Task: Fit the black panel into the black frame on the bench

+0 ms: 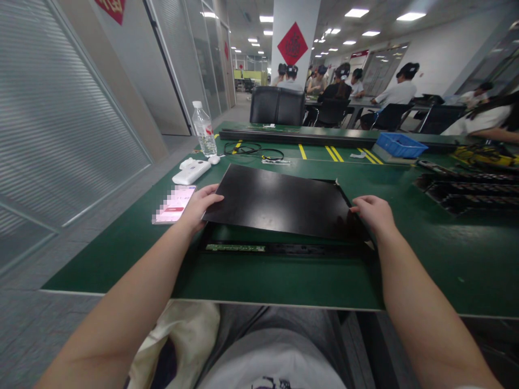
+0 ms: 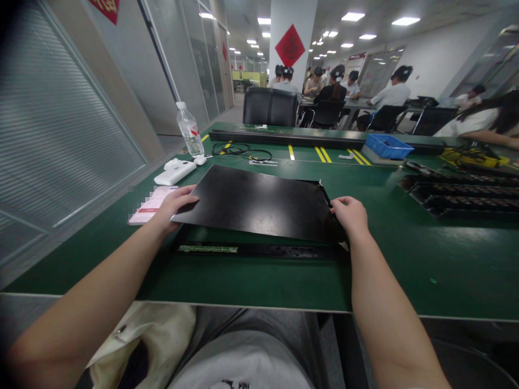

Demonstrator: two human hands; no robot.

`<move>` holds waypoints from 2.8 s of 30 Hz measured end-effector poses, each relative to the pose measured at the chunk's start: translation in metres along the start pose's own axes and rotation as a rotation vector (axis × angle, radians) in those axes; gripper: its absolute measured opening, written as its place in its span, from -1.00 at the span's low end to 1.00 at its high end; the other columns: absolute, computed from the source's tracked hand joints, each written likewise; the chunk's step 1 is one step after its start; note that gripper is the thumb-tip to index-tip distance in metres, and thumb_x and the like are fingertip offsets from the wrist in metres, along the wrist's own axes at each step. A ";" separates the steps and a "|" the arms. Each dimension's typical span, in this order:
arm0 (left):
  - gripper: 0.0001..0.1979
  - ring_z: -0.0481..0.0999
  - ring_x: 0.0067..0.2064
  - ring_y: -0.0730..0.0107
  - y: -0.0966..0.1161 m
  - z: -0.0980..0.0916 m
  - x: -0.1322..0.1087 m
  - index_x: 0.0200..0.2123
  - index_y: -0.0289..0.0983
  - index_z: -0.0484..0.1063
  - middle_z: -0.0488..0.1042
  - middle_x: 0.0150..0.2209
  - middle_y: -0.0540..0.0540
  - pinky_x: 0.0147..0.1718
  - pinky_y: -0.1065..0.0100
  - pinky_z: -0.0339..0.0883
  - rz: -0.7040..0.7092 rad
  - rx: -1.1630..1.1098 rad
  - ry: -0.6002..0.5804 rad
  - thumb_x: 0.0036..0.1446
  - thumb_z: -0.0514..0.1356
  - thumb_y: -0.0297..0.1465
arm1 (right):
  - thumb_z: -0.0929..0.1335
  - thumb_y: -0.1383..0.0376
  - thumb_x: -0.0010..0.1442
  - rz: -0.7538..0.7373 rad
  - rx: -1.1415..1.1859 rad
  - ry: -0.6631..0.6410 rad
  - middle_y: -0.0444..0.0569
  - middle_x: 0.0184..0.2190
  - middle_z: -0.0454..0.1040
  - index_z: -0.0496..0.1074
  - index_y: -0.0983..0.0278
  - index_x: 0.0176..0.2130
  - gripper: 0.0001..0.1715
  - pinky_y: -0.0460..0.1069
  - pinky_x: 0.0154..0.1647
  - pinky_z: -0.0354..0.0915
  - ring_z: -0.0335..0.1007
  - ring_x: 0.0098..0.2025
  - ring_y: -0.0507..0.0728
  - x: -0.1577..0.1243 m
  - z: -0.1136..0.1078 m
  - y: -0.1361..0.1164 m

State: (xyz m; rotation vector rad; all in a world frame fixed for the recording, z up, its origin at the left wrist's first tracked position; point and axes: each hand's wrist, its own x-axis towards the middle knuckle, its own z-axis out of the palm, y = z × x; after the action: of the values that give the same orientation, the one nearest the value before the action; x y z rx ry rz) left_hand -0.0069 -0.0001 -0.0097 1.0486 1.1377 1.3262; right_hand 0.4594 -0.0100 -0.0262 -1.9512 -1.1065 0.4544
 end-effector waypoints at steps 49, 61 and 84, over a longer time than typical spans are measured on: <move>-0.50 0.56 -0.41 0.27 0.004 0.006 0.000 -0.15 -0.29 0.51 0.57 -0.44 0.00 -0.39 0.34 0.41 -0.111 0.073 0.032 -0.31 0.36 -0.42 | 0.36 0.16 0.09 -0.056 -0.335 -0.004 0.06 -0.31 0.65 0.64 0.21 -0.25 -0.70 0.09 -0.14 0.35 0.53 -0.20 0.27 -0.009 -0.003 -0.016; -0.48 0.57 -0.41 0.26 0.004 0.006 -0.002 -0.10 -0.30 0.51 0.59 -0.41 -0.04 -0.38 0.32 0.43 -0.119 0.086 0.005 -0.26 0.35 -0.42 | 0.36 0.15 0.12 -0.081 -0.384 -0.018 0.05 -0.29 0.65 0.64 0.20 -0.26 -0.72 0.09 -0.12 0.36 0.55 -0.15 0.30 -0.007 -0.003 -0.014; -0.53 0.59 -0.39 0.23 0.007 0.008 -0.005 -0.15 -0.27 0.53 0.57 -0.44 -0.02 -0.40 0.33 0.43 -0.138 0.136 0.023 -0.26 0.32 -0.43 | 0.35 0.14 0.12 -0.136 -0.425 -0.020 0.06 -0.29 0.66 0.65 0.19 -0.25 -0.68 0.09 -0.16 0.37 0.54 -0.17 0.29 -0.004 -0.002 -0.010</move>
State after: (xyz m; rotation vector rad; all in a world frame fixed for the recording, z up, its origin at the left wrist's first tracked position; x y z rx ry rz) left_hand 0.0004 -0.0042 -0.0015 1.0354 1.3087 1.1680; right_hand 0.4529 -0.0115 -0.0169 -2.2148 -1.4279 0.1725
